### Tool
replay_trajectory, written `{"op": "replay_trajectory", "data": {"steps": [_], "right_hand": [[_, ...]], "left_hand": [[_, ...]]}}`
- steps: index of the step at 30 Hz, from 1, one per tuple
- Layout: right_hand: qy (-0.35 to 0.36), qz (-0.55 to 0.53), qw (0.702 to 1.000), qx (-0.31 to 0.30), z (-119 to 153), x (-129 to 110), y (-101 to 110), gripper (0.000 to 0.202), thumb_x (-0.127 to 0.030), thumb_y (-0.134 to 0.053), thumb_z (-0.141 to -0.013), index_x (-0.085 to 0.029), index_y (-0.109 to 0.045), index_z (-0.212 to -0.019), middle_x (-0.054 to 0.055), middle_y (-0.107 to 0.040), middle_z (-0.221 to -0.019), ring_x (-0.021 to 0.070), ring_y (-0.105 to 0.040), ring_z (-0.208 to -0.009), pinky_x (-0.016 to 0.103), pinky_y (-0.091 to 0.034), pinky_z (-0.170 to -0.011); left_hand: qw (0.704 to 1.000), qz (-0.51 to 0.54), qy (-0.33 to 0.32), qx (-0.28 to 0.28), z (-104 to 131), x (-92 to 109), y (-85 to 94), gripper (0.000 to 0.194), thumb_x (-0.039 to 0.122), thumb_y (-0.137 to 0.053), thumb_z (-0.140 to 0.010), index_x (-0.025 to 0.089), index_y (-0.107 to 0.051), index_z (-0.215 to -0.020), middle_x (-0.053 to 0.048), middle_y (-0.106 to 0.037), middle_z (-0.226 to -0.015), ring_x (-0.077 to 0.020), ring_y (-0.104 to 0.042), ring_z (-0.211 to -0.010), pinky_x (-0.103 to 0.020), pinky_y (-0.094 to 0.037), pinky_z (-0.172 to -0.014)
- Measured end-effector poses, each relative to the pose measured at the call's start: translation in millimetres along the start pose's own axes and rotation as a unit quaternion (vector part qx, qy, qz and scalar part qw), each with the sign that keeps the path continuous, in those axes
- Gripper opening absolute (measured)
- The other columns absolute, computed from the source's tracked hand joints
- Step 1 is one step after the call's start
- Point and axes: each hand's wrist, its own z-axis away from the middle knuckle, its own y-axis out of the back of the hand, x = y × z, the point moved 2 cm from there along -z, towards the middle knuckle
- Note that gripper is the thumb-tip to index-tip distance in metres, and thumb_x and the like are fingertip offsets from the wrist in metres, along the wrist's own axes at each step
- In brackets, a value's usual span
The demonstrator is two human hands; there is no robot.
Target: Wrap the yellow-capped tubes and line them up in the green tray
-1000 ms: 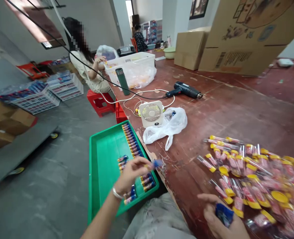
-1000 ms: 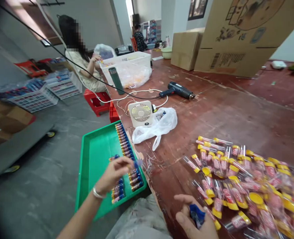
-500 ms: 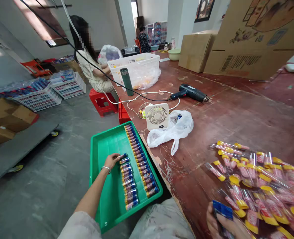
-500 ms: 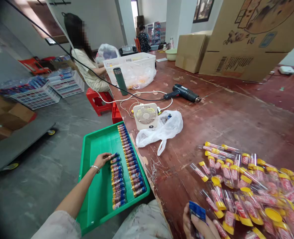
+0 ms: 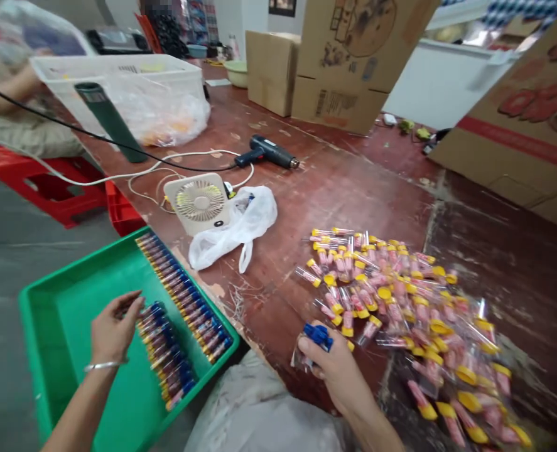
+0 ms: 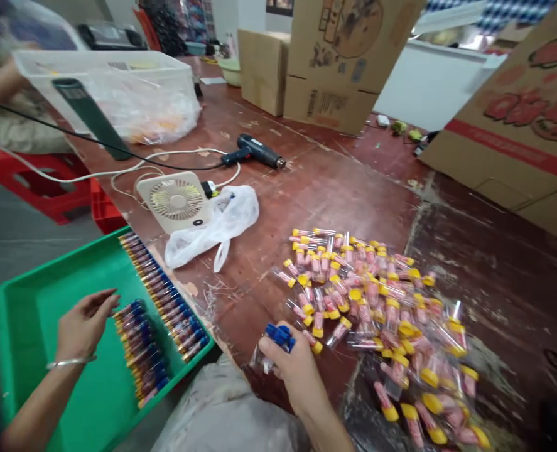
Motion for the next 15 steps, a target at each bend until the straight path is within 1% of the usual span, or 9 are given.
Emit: {"op": "replay_trajectory", "data": {"steps": [1, 3, 4, 5, 6, 8, 9, 11, 15], "right_hand": [[0.000, -0.005, 1.000, 0.001, -1.3, 2.0, 2.0, 0.045, -0.048, -0.085, -0.058, -0.020, -0.053, -0.072, -0.006, -0.044, -0.064, 0.0078, -0.036, -0.053, 0.013, -0.024, -0.040], [0.001, -0.011, 1.000, -0.001, -2.2, 5.1, 5.0, 0.044, -0.048, -0.085, -0.060, -0.020, -0.054, -0.074, -0.006, -0.044, -0.066, 0.0082, -0.037, -0.055, 0.013, -0.024, -0.041], [0.003, -0.012, 1.000, -0.002, -1.9, 5.8, 6.0, 0.044, -0.048, -0.084, -0.061, -0.020, -0.054, -0.075, -0.006, -0.043, -0.067, 0.0082, -0.036, -0.056, 0.013, -0.024, -0.041], [0.005, -0.011, 1.000, -0.005, -1.4, 5.7, 6.8, 0.043, -0.049, -0.084, -0.061, -0.020, -0.054, -0.075, -0.006, -0.043, -0.067, 0.0083, -0.035, -0.056, 0.014, -0.024, -0.041], [0.008, -0.009, 1.000, -0.010, -0.5, 5.0, 7.5, 0.043, -0.049, -0.083, -0.062, -0.020, -0.055, -0.076, -0.006, -0.043, -0.066, 0.0083, -0.035, -0.055, 0.014, -0.024, -0.041], [0.017, -0.007, 1.000, -0.021, 1.5, 2.3, 9.4, 0.042, -0.049, -0.082, -0.063, -0.020, -0.055, -0.076, -0.006, -0.044, -0.065, 0.0084, -0.035, -0.054, 0.016, -0.026, -0.042], [0.022, -0.008, 0.999, -0.026, 2.6, 0.8, 10.8, 0.042, -0.049, -0.082, -0.064, -0.019, -0.055, -0.076, -0.006, -0.044, -0.064, 0.0084, -0.035, -0.054, 0.016, -0.027, -0.042], [0.025, -0.019, 0.999, -0.029, 4.5, -1.6, 14.9, 0.041, -0.049, -0.082, -0.065, -0.019, -0.055, -0.075, -0.006, -0.044, -0.062, 0.0081, -0.034, -0.052, 0.018, -0.026, -0.043], [0.020, -0.071, 0.997, -0.013, 6.7, -4.1, 28.1, 0.041, -0.045, -0.083, -0.064, -0.018, -0.052, -0.067, -0.008, -0.038, -0.054, 0.0068, -0.027, -0.048, 0.020, -0.020, -0.042]], "left_hand": [[0.999, 0.028, -0.012, -0.036, 15.4, 20.7, -7.2, 0.040, 0.050, -0.059, -0.079, 0.016, -0.064, -0.100, -0.006, -0.072, -0.084, -0.0270, -0.068, -0.080, -0.038, -0.056, -0.072], [0.985, 0.087, -0.032, -0.144, 56.4, 69.1, -25.3, 0.036, 0.049, -0.064, -0.077, 0.018, -0.066, -0.093, -0.004, -0.072, -0.078, -0.0223, -0.068, -0.072, -0.032, -0.056, -0.069], [0.957, 0.146, -0.024, -0.251, 80.5, 94.9, -37.5, 0.031, 0.045, -0.066, -0.078, 0.017, -0.066, -0.092, -0.005, -0.072, -0.079, -0.0215, -0.068, -0.073, -0.031, -0.055, -0.070], [0.920, 0.195, -0.011, -0.339, 104.5, 120.1, -49.5, 0.028, 0.042, -0.068, -0.078, 0.017, -0.065, -0.090, -0.005, -0.073, -0.081, -0.0201, -0.067, -0.071, -0.030, -0.054, -0.067], [0.887, 0.233, -0.002, -0.400, 126.7, 143.2, -60.7, 0.026, 0.038, -0.072, -0.075, 0.017, -0.065, -0.089, -0.005, -0.073, -0.082, -0.0185, -0.066, -0.069, -0.028, -0.053, -0.064], [0.837, 0.287, 0.003, -0.467, 161.6, 179.1, -80.7, 0.028, 0.030, -0.081, -0.066, 0.017, -0.064, -0.084, -0.003, -0.070, -0.078, -0.0156, -0.062, -0.068, -0.023, -0.049, -0.062], [0.823, 0.297, 0.004, -0.484, 173.7, 190.7, -89.1, 0.027, 0.027, -0.083, -0.063, 0.016, -0.064, -0.080, -0.001, -0.068, -0.073, -0.0140, -0.060, -0.065, -0.022, -0.047, -0.059], [0.810, 0.298, 0.003, -0.505, 188.4, 202.9, -102.2, 0.023, 0.026, -0.082, -0.065, 0.016, -0.062, -0.071, 0.002, -0.063, -0.063, -0.0114, -0.055, -0.058, -0.020, -0.044, -0.056], [0.797, 0.273, 0.003, -0.539, 195.0, 206.6, -113.8, 0.021, 0.032, -0.073, -0.076, 0.015, -0.062, -0.069, 0.002, -0.060, -0.055, -0.0113, -0.053, -0.051, -0.022, -0.043, -0.053]]}}
